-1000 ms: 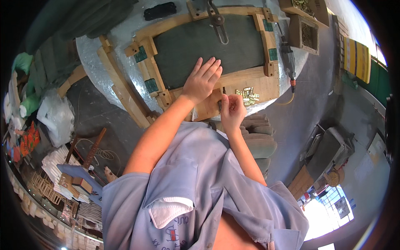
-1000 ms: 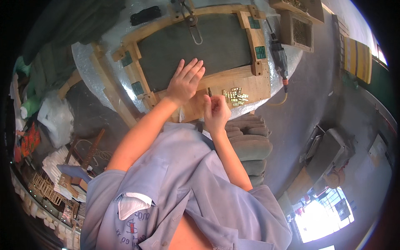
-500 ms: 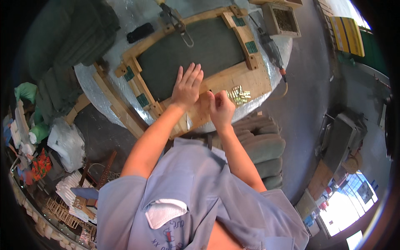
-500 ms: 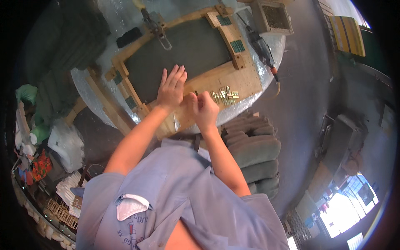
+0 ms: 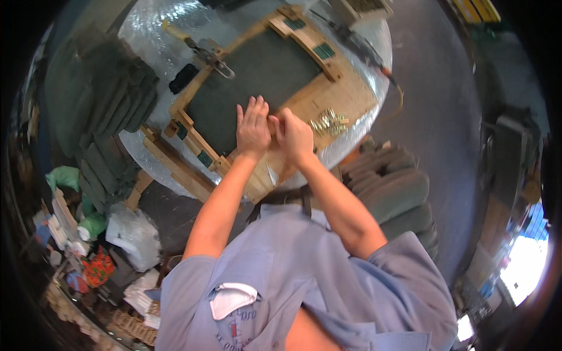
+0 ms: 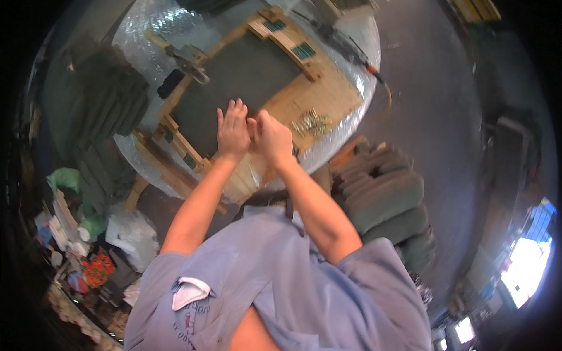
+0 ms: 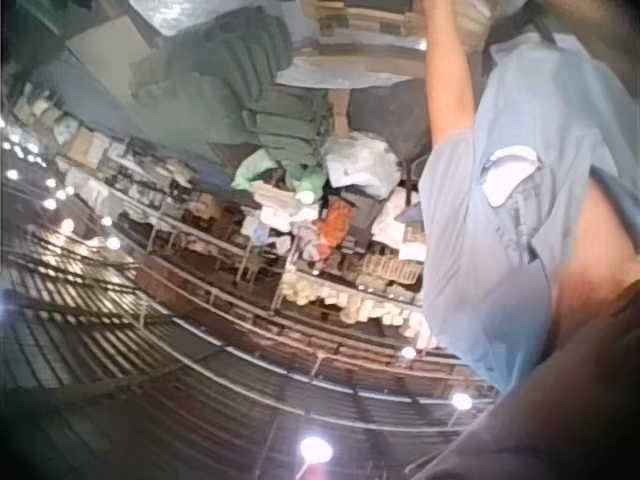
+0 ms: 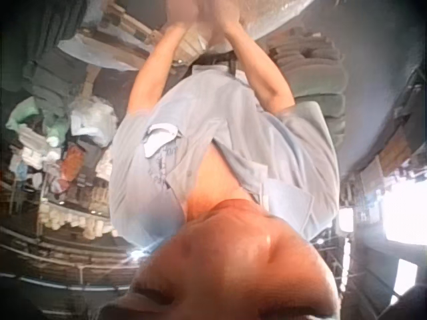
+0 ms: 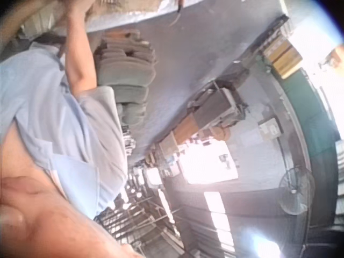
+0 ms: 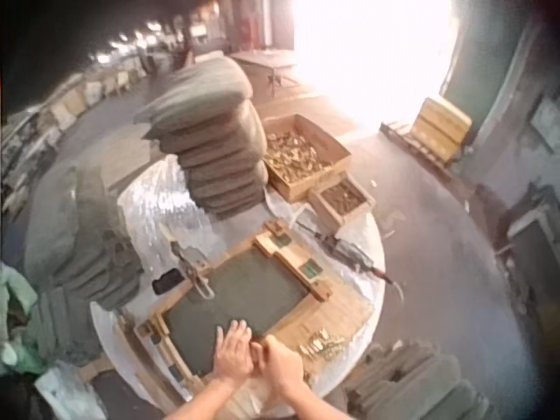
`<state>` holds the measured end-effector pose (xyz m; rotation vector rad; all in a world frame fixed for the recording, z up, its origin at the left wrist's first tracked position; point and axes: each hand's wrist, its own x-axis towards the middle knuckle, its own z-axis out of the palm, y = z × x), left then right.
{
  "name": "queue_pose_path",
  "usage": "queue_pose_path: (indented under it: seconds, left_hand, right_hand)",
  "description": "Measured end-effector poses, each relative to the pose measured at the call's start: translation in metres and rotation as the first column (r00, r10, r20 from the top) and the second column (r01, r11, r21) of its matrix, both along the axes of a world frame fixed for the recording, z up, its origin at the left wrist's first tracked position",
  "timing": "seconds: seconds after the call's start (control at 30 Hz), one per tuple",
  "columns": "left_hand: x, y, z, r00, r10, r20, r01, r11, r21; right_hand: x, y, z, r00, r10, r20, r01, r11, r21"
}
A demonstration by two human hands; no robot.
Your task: The person uses a pneumatic drill to fasten screws into a wooden frame holding a cushion. They repeatedly position the cushion, drive screws, and remove the cushion to place it on a stack, then repeat the process with another cushion.
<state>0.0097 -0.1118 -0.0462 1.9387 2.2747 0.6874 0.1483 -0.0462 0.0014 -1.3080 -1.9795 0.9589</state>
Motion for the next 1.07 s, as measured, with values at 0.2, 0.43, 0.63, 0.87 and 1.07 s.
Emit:
queue_pose_path:
  seconds: [0.2,0.43,0.63,0.87,1.07]
  left_hand:
    - [-0.002,-0.004,0.005,0.999,0.017,-0.035,-0.016,1.000,0.013]
    - [-0.052,0.003,0.063,0.991,0.044,0.124,-0.054,0.995,0.081]
    - [-0.147,-0.034,0.035,0.896,0.438,0.079,-0.440,0.898,0.018]
    - [-0.137,-0.020,0.026,0.862,0.490,-0.128,-0.506,0.838,-0.203]
    - [-0.147,-0.018,0.026,0.875,0.464,-0.137,-0.484,0.848,-0.216]
  right_hand:
    - [0.032,-0.004,0.019,0.999,-0.021,-0.036,0.013,0.977,-0.214]
    - [-0.014,0.198,0.031,0.976,-0.034,-0.213,0.094,0.957,0.276]
    - [-0.083,0.280,-0.005,0.864,0.408,0.296,-0.504,0.701,0.505]
    - [-0.092,0.273,-0.007,0.658,0.429,0.619,-0.714,0.616,0.333]
    - [-0.104,0.284,-0.009,0.626,0.460,0.629,-0.735,0.619,0.278]
